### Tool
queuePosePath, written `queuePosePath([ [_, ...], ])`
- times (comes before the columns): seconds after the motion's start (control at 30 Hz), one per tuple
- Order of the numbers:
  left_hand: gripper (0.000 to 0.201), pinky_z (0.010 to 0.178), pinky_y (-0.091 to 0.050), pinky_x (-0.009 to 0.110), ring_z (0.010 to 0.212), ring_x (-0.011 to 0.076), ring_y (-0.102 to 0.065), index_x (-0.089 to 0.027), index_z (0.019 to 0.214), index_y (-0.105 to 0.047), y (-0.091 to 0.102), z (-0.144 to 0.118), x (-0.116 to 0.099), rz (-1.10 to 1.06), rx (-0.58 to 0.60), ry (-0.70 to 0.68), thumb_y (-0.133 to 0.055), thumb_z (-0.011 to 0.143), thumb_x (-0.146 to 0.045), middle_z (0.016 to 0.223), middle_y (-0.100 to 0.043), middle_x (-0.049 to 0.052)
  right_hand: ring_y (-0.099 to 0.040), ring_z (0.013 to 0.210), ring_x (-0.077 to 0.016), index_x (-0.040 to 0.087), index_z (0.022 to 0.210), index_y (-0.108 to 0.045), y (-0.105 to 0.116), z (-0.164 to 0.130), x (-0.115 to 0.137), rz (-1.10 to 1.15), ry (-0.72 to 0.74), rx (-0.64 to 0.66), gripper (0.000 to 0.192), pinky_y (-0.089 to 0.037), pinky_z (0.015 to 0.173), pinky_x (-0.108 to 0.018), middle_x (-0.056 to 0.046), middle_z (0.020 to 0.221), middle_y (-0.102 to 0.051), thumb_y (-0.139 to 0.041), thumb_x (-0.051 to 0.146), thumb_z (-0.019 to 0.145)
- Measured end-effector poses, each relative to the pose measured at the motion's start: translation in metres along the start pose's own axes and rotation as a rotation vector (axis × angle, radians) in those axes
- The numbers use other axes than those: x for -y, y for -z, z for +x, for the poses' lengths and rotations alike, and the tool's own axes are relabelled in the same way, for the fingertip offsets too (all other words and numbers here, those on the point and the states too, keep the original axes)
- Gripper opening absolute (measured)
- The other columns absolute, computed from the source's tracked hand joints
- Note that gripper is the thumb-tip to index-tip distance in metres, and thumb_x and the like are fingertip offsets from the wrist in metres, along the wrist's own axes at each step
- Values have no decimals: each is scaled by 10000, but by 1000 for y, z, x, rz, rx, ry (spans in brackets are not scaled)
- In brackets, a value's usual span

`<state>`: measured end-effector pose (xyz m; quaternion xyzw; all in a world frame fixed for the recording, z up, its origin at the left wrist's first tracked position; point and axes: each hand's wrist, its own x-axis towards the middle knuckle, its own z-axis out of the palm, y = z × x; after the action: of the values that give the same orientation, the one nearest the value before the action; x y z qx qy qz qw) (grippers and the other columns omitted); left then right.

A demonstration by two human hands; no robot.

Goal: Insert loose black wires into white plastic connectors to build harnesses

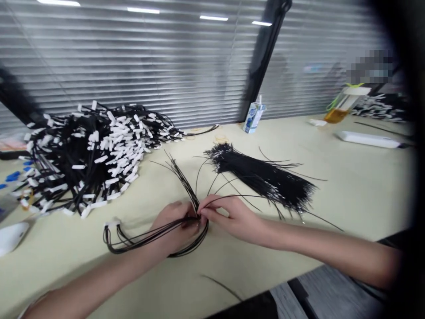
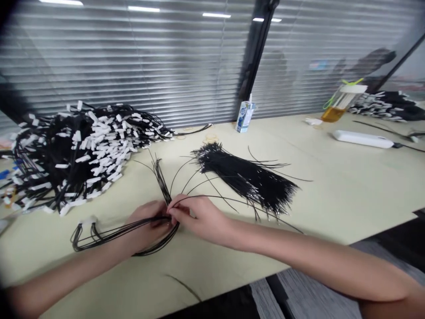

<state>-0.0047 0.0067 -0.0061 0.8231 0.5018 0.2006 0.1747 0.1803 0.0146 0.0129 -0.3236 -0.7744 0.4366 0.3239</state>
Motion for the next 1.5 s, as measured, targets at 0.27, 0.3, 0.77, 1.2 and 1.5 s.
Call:
queuePosePath([
  [0.27, 97, 564, -397, 278, 598, 177, -520, -203, 703, -566, -7, 5, 8, -68, 36, -13, -499, 674, -139, 603, -537, 2, -515, 585, -85, 178, 855, -543, 6, -7, -16, -69, 8, -16, 145, -400, 529, -208, -5, 733, -628, -437, 238, 934],
  [0.3, 94, 566, -391, 278, 599, 176, -514, -205, 706, -558, -7, 4, 9, -72, 37, -23, -499, 677, -138, 598, -531, -4, -507, 570, -80, 177, 834, -548, 6, -7, -17, -105, 37, -26, 146, -385, 507, -205, -6, 734, -626, -450, 230, 928],
  [0.77, 98, 609, -344, 270, 605, 142, -451, -218, 753, -476, -6, -1, 11, -144, 49, -139, -543, 771, -149, 629, -500, -53, -548, 561, -73, 148, 547, -553, 9, -1, -29, -134, 104, -115, 339, -399, 499, -218, -45, 805, -666, -531, 199, 881],
  [1.2, 96, 614, -345, 257, 619, 133, -438, -201, 742, -481, -1, -2, 9, -149, 88, -122, -528, 804, -145, 608, -482, -51, -500, 500, -90, 160, 914, -654, 8, -6, -31, -298, 134, -120, 157, -353, 448, -234, 2, 636, -603, -521, 239, 889],
  [1.5, 62, 617, -363, 274, 644, 146, -473, -201, 758, -536, -4, -2, 9, -159, 70, -111, -560, 789, -153, 662, -559, -29, -487, 496, -92, 150, 924, -649, 8, -7, -32, -357, 161, -122, 167, -357, 465, -239, -3, 623, -600, -525, 257, 891],
])
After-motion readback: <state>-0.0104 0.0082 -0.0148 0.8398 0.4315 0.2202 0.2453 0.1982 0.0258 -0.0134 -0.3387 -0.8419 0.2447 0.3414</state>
